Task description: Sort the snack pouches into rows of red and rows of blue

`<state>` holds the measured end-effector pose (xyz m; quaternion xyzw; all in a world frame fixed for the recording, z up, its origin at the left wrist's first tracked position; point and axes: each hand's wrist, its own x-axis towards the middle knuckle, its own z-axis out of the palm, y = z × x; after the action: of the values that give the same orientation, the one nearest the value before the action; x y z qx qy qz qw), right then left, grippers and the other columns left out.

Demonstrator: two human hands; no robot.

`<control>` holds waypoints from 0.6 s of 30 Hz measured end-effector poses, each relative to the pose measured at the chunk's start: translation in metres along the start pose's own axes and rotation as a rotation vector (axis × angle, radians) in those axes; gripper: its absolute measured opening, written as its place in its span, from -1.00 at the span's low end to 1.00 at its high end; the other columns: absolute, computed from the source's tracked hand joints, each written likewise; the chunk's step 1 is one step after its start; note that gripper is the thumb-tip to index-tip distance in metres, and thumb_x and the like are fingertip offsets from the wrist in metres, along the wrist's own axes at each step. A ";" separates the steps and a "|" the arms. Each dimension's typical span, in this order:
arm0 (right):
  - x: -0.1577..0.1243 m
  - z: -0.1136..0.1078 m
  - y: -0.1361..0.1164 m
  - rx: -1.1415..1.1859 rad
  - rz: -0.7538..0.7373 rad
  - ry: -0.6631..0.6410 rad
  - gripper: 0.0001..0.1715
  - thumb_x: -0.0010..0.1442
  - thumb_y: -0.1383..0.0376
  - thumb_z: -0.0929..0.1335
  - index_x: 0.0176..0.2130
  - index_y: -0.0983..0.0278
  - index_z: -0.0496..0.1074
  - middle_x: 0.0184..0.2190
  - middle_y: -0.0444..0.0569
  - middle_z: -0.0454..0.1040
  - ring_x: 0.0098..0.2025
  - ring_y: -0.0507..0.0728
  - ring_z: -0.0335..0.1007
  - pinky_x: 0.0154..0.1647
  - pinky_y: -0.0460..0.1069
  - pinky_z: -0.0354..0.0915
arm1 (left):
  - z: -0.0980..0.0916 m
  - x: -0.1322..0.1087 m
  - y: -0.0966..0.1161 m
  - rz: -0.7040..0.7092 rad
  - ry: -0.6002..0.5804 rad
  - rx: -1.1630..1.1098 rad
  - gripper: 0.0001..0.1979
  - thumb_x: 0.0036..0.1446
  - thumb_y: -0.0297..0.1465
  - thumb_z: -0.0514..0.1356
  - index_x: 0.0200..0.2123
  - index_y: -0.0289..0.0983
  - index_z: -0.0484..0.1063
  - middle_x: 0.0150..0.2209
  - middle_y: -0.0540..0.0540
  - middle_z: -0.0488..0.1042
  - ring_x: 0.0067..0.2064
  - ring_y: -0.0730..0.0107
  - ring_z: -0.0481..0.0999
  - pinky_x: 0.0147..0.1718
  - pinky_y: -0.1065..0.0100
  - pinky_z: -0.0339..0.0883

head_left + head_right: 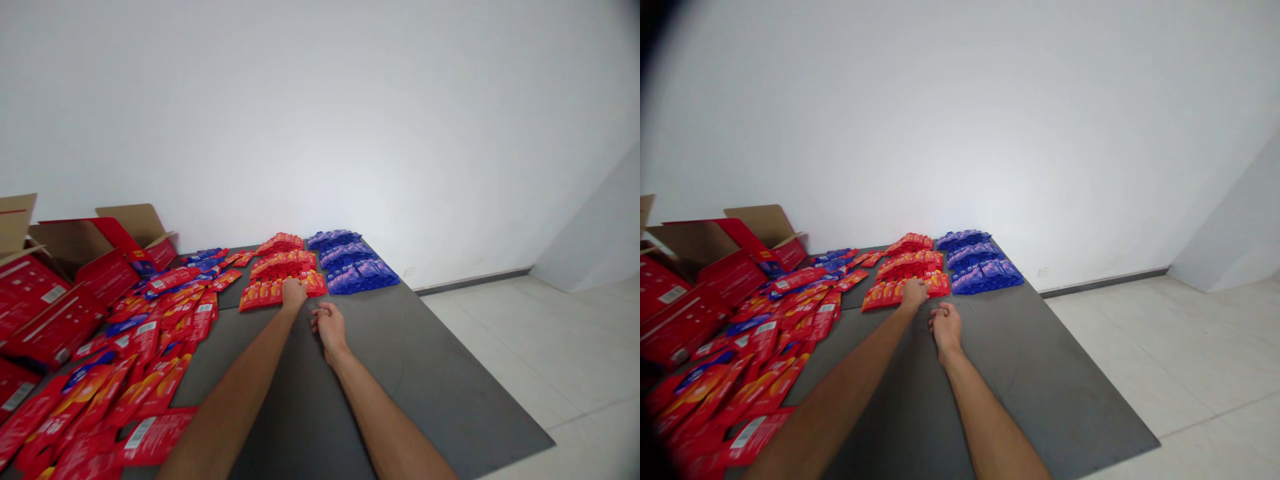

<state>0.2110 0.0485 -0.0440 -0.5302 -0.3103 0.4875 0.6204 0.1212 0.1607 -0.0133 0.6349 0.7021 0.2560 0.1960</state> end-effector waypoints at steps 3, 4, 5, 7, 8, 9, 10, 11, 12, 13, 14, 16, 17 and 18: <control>0.001 0.000 0.000 0.006 -0.001 -0.011 -0.71 0.03 0.28 0.27 -0.18 0.25 0.33 -0.38 -0.07 0.50 -0.54 0.02 0.37 -0.65 -0.13 0.22 | 0.000 -0.001 -0.002 0.051 0.042 -0.015 -0.85 0.02 -0.48 0.17 -0.47 -0.33 0.56 -0.46 -0.21 0.54 -0.26 0.20 0.55 -0.31 0.37 0.30; 0.001 -0.001 0.000 0.008 -0.003 -0.012 -0.71 0.03 0.27 0.27 -0.19 0.24 0.34 -0.39 -0.07 0.50 -0.54 0.02 0.36 -0.65 -0.12 0.22 | -0.001 -0.001 -0.003 0.063 0.049 -0.015 -0.84 0.02 -0.49 0.16 -0.49 -0.33 0.55 -0.45 -0.23 0.54 -0.24 0.18 0.54 -0.29 0.36 0.30; 0.001 -0.001 0.001 0.010 -0.005 -0.012 -0.72 0.02 0.26 0.28 -0.19 0.24 0.34 -0.39 -0.07 0.50 -0.55 0.02 0.36 -0.65 -0.12 0.22 | 0.000 -0.002 -0.003 0.070 0.053 -0.013 -0.84 0.02 -0.49 0.16 -0.51 -0.32 0.54 -0.44 -0.24 0.55 -0.23 0.17 0.54 -0.28 0.35 0.29; 0.002 -0.001 0.002 0.011 -0.006 -0.016 -0.72 0.02 0.24 0.29 -0.21 0.23 0.35 -0.39 -0.07 0.51 -0.54 0.02 0.36 -0.65 -0.12 0.22 | 0.000 -0.002 -0.004 0.078 0.050 -0.004 -0.84 0.03 -0.48 0.16 -0.51 -0.32 0.54 -0.43 -0.24 0.55 -0.22 0.17 0.53 -0.25 0.34 0.29; 0.002 -0.001 0.002 0.009 -0.006 -0.017 -0.73 0.02 0.24 0.29 -0.21 0.23 0.35 -0.39 -0.06 0.51 -0.54 0.02 0.36 -0.65 -0.12 0.22 | 0.001 -0.003 -0.004 0.081 0.047 0.000 -0.83 0.03 -0.48 0.16 -0.51 -0.32 0.54 -0.42 -0.24 0.55 -0.21 0.18 0.53 -0.24 0.34 0.29; 0.002 -0.001 0.002 0.007 -0.007 -0.019 -0.72 0.02 0.24 0.29 -0.21 0.23 0.35 -0.38 -0.06 0.51 -0.54 0.02 0.37 -0.64 -0.12 0.23 | 0.001 -0.003 -0.004 0.083 0.043 0.004 -0.83 0.04 -0.47 0.15 -0.50 -0.32 0.54 -0.41 -0.24 0.56 -0.21 0.19 0.53 -0.23 0.34 0.28; 0.002 -0.001 0.002 0.004 -0.007 -0.021 -0.72 0.02 0.24 0.29 -0.21 0.23 0.34 -0.38 -0.06 0.51 -0.54 0.02 0.37 -0.64 -0.12 0.23 | 0.002 -0.003 -0.004 0.085 0.038 0.009 -0.82 0.05 -0.47 0.15 -0.49 -0.32 0.54 -0.39 -0.24 0.56 -0.20 0.19 0.53 -0.22 0.35 0.28; 0.001 0.000 0.002 -0.001 -0.007 -0.022 -0.72 0.02 0.24 0.29 -0.20 0.24 0.34 -0.38 -0.06 0.51 -0.54 0.02 0.37 -0.64 -0.12 0.23 | 0.003 -0.003 -0.004 0.085 0.034 0.012 -0.82 0.06 -0.46 0.14 -0.48 -0.32 0.54 -0.38 -0.25 0.56 -0.20 0.19 0.53 -0.21 0.34 0.28; 0.001 0.000 0.002 -0.007 -0.008 -0.022 -0.71 0.03 0.24 0.28 -0.19 0.24 0.34 -0.38 -0.06 0.51 -0.54 0.02 0.36 -0.64 -0.12 0.23 | 0.004 -0.004 -0.005 0.084 0.031 0.015 -0.81 0.07 -0.46 0.14 -0.46 -0.33 0.55 -0.36 -0.27 0.56 -0.20 0.19 0.53 -0.21 0.34 0.28; 0.001 0.001 0.002 -0.014 -0.008 -0.022 -0.71 0.03 0.25 0.28 -0.19 0.24 0.34 -0.38 -0.06 0.50 -0.54 0.02 0.36 -0.64 -0.12 0.23 | 0.004 -0.005 -0.005 0.082 0.030 0.018 -0.81 0.08 -0.46 0.13 -0.44 -0.33 0.55 -0.35 -0.28 0.56 -0.20 0.19 0.53 -0.20 0.34 0.28; 0.000 0.001 0.001 -0.021 -0.008 -0.023 -0.72 0.03 0.25 0.28 -0.19 0.24 0.34 -0.38 -0.06 0.50 -0.55 0.02 0.36 -0.64 -0.12 0.23 | 0.004 -0.006 -0.005 0.079 0.031 0.020 -0.81 0.09 -0.46 0.12 -0.41 -0.34 0.55 -0.34 -0.28 0.56 -0.19 0.19 0.53 -0.20 0.33 0.28; -0.001 0.002 0.001 -0.036 -0.011 -0.026 -0.73 0.04 0.26 0.27 -0.20 0.24 0.34 -0.39 -0.06 0.50 -0.55 0.02 0.35 -0.64 -0.12 0.22 | 0.002 -0.011 -0.006 0.072 0.033 0.025 -0.80 0.11 -0.45 0.11 -0.35 -0.34 0.55 -0.31 -0.28 0.56 -0.18 0.20 0.53 -0.20 0.34 0.28; -0.001 0.002 0.001 -0.044 -0.015 -0.029 -0.73 0.04 0.26 0.27 -0.20 0.24 0.34 -0.39 -0.06 0.51 -0.55 0.02 0.35 -0.64 -0.12 0.22 | 0.001 -0.014 -0.007 0.069 0.034 0.029 -0.79 0.12 -0.44 0.10 -0.33 -0.34 0.55 -0.30 -0.28 0.56 -0.17 0.20 0.53 -0.19 0.34 0.28; -0.002 0.002 0.001 -0.054 -0.020 -0.033 -0.74 0.04 0.26 0.26 -0.20 0.24 0.34 -0.39 -0.07 0.51 -0.55 0.02 0.35 -0.64 -0.12 0.21 | -0.001 -0.019 -0.008 0.065 0.036 0.031 -0.78 0.13 -0.43 0.10 -0.31 -0.34 0.55 -0.29 -0.29 0.56 -0.16 0.20 0.53 -0.19 0.33 0.28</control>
<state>0.2083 0.0476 -0.0444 -0.5355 -0.3389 0.4814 0.6055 0.1166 0.1416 -0.0178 0.6554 0.6886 0.2626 0.1652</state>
